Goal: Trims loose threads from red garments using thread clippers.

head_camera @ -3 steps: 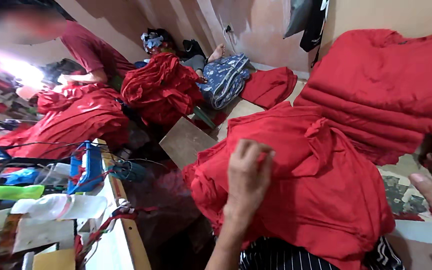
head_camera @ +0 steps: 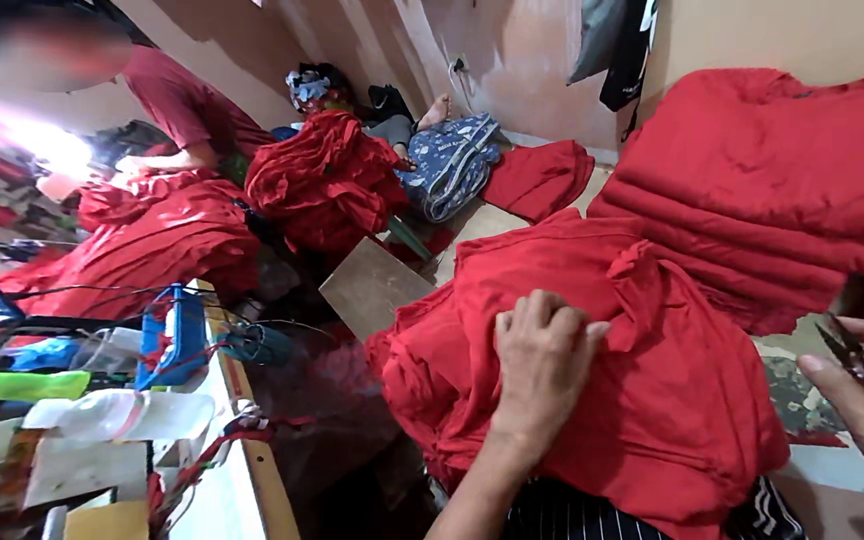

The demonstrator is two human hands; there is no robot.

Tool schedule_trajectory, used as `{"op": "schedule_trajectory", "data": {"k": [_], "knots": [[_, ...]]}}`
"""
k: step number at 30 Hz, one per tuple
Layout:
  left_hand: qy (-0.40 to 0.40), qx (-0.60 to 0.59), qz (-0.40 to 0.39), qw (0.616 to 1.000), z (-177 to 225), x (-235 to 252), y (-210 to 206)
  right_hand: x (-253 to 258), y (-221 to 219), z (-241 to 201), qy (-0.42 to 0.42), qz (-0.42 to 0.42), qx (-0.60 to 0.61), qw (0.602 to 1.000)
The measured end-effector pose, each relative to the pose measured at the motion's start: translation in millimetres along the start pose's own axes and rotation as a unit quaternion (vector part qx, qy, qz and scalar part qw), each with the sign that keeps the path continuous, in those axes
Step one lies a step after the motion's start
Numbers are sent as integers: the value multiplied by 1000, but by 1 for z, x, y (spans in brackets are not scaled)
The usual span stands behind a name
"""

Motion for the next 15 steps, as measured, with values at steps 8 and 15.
{"op": "schedule_trajectory", "data": {"k": [8,15], "knots": [[85,30,-92,992,11,30,-41,-1,-2,4,-10,-3,-1,1000],[-120,-241,-202,942,61,30,-60,-1,1,8,-15,0,-3,1000]]}}
Point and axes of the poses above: each hand's wrist, its own x-axis towards the middle knuckle, its own y-axis out of the back of the hand, z = x × y, the point moved 4 cm from there along x, towards the middle knuckle, and after that the axes turned 3 degrees about x, right-handed, at the moved point
